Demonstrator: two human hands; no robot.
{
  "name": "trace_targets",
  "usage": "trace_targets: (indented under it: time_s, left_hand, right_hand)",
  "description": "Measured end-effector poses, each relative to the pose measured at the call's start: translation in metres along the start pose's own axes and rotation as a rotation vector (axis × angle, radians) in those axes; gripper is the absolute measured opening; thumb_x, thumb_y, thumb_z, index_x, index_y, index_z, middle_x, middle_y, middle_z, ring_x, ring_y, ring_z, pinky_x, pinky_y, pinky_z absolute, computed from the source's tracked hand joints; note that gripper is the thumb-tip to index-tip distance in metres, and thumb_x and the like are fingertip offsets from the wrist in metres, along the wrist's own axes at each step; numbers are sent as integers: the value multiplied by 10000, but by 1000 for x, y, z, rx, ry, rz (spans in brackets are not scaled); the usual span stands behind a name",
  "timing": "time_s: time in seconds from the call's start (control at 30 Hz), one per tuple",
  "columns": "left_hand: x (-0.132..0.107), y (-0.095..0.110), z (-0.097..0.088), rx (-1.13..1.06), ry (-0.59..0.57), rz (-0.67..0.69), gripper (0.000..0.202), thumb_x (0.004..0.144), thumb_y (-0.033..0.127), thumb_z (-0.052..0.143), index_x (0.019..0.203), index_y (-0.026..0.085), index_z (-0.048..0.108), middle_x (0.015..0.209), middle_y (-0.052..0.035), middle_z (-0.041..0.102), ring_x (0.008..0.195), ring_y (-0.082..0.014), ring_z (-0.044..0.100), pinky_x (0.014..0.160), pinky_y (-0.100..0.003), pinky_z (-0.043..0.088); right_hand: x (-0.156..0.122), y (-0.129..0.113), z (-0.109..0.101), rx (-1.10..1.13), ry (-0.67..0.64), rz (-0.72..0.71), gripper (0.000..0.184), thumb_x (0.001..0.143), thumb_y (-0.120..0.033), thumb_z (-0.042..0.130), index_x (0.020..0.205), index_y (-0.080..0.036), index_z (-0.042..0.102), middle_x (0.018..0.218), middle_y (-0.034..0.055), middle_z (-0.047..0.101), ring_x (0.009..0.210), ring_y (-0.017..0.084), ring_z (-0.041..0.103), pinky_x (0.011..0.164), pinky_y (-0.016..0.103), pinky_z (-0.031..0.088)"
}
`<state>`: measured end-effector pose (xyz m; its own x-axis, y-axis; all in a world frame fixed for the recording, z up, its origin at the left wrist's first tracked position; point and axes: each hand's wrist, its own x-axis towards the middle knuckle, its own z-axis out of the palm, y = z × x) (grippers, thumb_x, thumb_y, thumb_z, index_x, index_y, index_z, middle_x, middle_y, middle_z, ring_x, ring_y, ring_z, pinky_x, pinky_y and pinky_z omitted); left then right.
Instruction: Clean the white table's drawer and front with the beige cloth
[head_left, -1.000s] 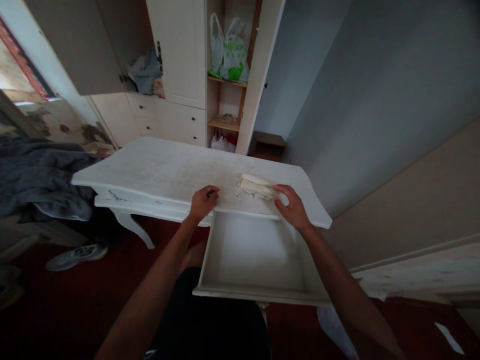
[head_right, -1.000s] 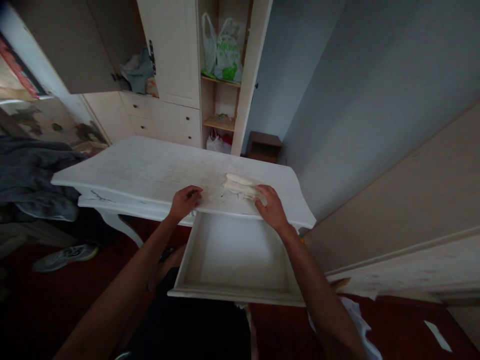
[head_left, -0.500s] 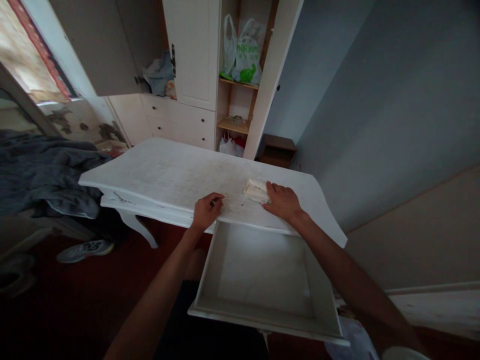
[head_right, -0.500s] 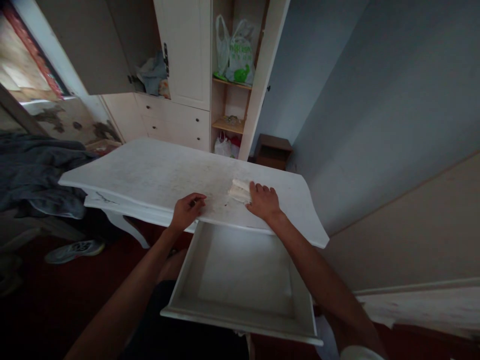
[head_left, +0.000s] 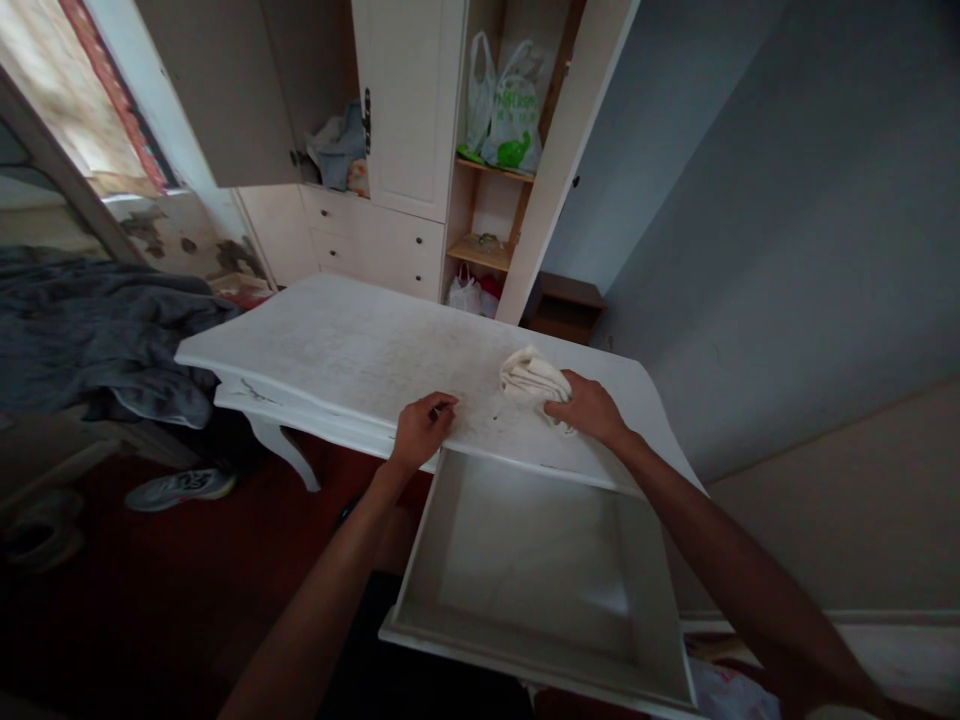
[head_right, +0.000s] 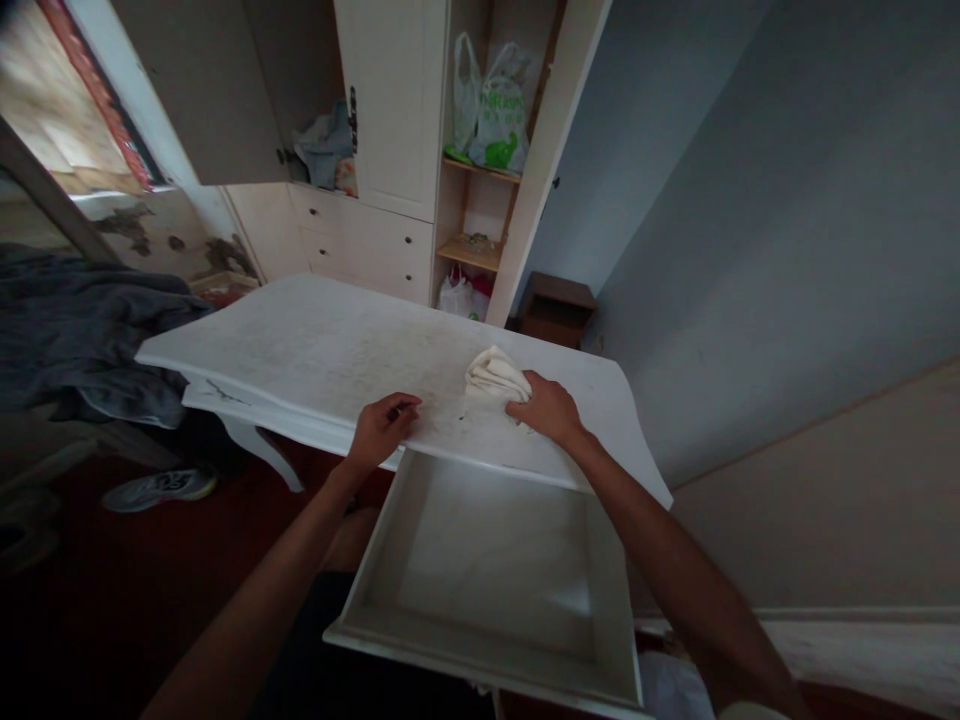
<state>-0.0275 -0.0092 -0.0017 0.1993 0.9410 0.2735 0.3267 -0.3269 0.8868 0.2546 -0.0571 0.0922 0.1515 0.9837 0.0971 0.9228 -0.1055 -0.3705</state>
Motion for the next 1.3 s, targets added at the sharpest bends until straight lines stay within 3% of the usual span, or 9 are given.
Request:
trace_targets:
  time_s: [0.17,0.33,0.5,0.6,0.67,0.8,0.93,1.03,1.3]
  left_hand:
    - [6,15,-6,-90,-100,-122,345,777,403,631,1027,183,718,829,-42,726,653,-169,635,626,-290,517]
    - [-16,49,-14,-516,-311,-325,622,699,445,769,1232,162,618,1092,-123,746,910,-226,704,796,-352,560]
    - [-57,81,-7,-835,-402,-456,699,665,446,850,1272,194,613,1259,-155,708,1090,-301,697,819,-376,577]
    - [-71,85,1,-860,-259,-486,588,599,415,882,1101,171,697,1133,-134,755,982,-297,722,806,-376,580]
    - [-77,82,4,-797,-143,-487,564,566,387,889,1051,166,707,1065,-117,769,929,-285,723,789,-372,580]
    - [-88,74,3,-651,22,-426,575,577,376,879,1084,172,699,1070,-95,766,966,-267,714,813,-358,572]
    - [-98,71,-1,-711,51,-481,598,576,431,882,1069,157,686,1066,-111,764,947,-277,718,788,-363,579]
    - [-105,71,-3,-808,-15,-540,645,572,468,890,1093,153,677,1095,-133,760,959,-295,720,791,-380,589]
    - [-132,80,8,-703,-63,-433,622,654,447,857,1182,209,632,1118,-108,743,1003,-278,705,905,-401,566]
  right_hand:
    - [-29,-1,3,921,-208,167,315,607,-374,683,839,-162,697,751,35,741,703,227,678,653,312,503]
    - [-61,-12,24,1268,-393,330,304,563,-419,763,735,-174,712,713,69,757,683,245,718,677,332,550]
    - [-91,-40,44,1404,-579,231,582,582,-658,790,932,-196,744,955,106,789,968,309,737,869,412,562]
    - [-109,-60,49,1409,-686,107,854,547,-812,778,1155,-219,690,1136,113,756,1115,313,686,958,438,528]
    - [-119,-71,52,1365,-619,76,912,544,-694,873,1289,-238,612,1234,103,718,1182,298,649,1001,425,504]
    - [-134,-86,55,1262,-356,152,865,581,-363,945,1349,-279,555,1253,51,705,1117,242,665,972,371,517]
    - [-148,-86,53,1317,-457,223,498,689,-397,863,1120,-209,700,991,39,770,881,208,716,833,324,545]
    - [-163,-82,49,1345,-448,294,379,686,-397,861,981,-191,740,845,28,769,759,184,710,747,286,540]
    - [-186,-92,51,1442,-449,347,770,591,-584,909,1220,-210,670,1094,113,771,1036,310,728,917,434,559]
